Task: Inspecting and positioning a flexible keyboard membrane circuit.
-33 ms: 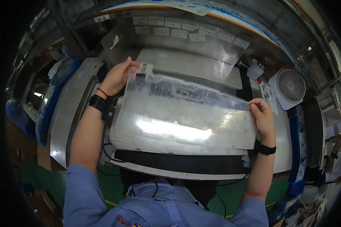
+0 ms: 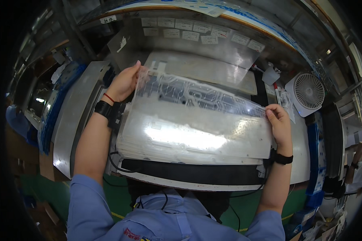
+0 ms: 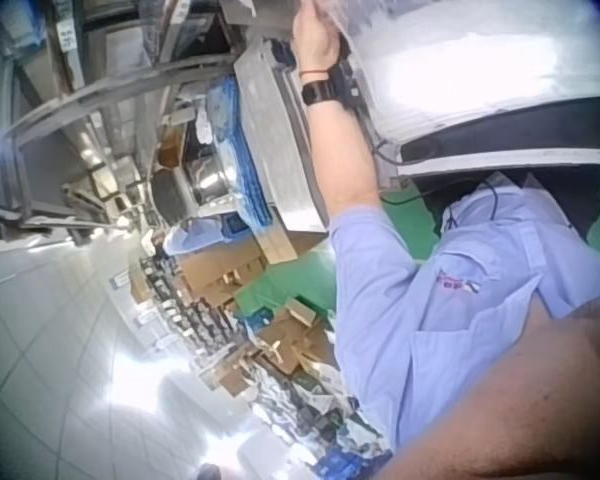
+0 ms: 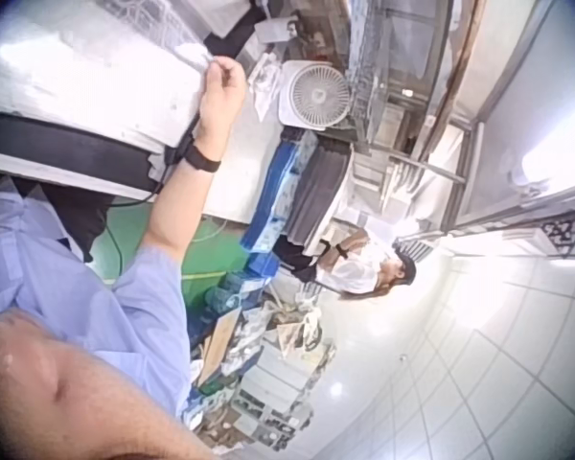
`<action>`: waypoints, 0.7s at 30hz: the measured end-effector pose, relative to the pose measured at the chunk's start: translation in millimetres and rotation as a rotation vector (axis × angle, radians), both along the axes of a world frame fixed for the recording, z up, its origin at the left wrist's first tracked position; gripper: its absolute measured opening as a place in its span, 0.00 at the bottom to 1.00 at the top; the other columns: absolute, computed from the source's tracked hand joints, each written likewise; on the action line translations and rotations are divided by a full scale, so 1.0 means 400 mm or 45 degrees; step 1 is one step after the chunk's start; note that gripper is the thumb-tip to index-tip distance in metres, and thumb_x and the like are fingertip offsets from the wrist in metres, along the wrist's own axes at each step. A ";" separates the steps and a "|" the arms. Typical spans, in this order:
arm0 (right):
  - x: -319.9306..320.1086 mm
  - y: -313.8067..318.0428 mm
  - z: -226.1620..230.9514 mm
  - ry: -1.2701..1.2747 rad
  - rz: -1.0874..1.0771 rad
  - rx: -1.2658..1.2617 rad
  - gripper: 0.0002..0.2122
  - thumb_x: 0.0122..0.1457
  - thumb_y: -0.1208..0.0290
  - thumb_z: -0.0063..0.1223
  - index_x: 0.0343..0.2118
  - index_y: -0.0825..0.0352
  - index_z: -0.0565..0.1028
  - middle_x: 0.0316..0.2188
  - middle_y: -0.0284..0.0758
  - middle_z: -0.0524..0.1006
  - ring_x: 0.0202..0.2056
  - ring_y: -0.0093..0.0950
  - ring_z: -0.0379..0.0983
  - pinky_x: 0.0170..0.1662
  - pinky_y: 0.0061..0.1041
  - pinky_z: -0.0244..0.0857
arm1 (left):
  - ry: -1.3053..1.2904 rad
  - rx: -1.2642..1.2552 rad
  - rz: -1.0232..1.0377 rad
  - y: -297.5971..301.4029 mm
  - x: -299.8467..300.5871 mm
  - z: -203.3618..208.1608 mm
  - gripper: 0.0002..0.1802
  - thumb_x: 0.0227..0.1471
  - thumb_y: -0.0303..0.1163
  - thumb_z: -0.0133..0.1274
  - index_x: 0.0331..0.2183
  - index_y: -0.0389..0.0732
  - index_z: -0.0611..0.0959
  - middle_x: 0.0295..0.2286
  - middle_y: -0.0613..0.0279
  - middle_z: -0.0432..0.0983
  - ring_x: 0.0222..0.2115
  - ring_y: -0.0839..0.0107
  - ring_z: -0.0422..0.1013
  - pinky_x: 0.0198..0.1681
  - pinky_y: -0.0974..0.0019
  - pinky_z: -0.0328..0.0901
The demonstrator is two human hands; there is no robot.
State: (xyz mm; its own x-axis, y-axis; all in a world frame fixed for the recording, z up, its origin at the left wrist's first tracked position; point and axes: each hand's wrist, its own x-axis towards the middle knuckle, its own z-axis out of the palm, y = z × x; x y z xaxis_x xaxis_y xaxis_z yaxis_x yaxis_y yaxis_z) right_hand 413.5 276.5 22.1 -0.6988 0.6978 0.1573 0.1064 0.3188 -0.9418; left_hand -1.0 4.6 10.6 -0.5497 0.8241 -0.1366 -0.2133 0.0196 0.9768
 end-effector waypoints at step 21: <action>-0.012 0.001 0.003 0.054 -0.125 -0.231 0.06 0.62 0.70 0.49 0.34 0.66 0.73 0.23 0.22 0.71 0.23 0.10 0.61 0.26 0.10 0.52 | 0.213 0.079 0.152 0.003 -0.027 -0.027 0.10 0.60 0.37 0.45 0.35 0.42 0.77 0.26 0.73 0.73 0.24 0.85 0.65 0.27 0.81 0.58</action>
